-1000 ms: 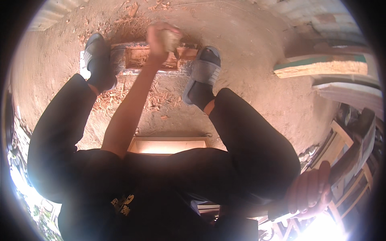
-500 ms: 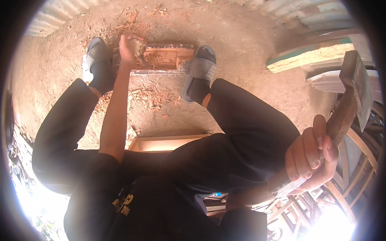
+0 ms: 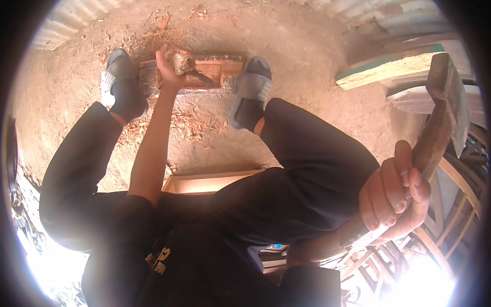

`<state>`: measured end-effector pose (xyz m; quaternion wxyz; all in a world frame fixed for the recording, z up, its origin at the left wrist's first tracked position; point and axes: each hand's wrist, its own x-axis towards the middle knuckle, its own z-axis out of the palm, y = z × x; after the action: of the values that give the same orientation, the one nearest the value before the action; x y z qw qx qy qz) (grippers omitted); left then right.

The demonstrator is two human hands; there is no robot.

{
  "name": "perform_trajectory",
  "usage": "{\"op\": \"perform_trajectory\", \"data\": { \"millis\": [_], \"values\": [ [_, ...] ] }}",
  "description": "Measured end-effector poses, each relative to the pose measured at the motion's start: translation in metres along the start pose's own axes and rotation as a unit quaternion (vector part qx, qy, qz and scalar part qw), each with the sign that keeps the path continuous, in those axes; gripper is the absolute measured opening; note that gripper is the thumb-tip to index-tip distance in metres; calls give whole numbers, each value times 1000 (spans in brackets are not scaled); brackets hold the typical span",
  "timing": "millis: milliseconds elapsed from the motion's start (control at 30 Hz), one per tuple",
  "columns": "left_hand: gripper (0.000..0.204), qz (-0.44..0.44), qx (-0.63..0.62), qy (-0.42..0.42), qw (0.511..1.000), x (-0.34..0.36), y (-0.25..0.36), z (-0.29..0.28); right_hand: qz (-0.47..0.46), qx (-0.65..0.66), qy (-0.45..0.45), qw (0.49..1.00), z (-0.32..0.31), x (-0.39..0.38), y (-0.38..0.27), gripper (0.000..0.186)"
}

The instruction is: The person sits on the ground and uses a chisel and mallet to carve a rectangular recess into a piece of wood. They repeatedly strike the chisel to remove wood chips and clear the debris from the cavity.

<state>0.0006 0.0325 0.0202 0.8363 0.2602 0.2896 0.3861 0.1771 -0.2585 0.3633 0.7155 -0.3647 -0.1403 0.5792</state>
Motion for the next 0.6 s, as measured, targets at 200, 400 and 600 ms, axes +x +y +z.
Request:
{"op": "perform_trajectory", "data": {
  "millis": [200, 400, 600],
  "values": [
    [50, 20, 19, 12, 1000, 8, 39, -51, 0, 11, -13, 1000, -1, -1, -1, 14],
    [52, 100, 56, 133, 984, 17, 66, -41, 7, 26, -18, 999, -2, -1, -2, 14],
    [55, 63, -33, 29, 997, 6, 39, 2, 10, 33, -16, 999, -1, -2, -3, 14]
  ]
}}
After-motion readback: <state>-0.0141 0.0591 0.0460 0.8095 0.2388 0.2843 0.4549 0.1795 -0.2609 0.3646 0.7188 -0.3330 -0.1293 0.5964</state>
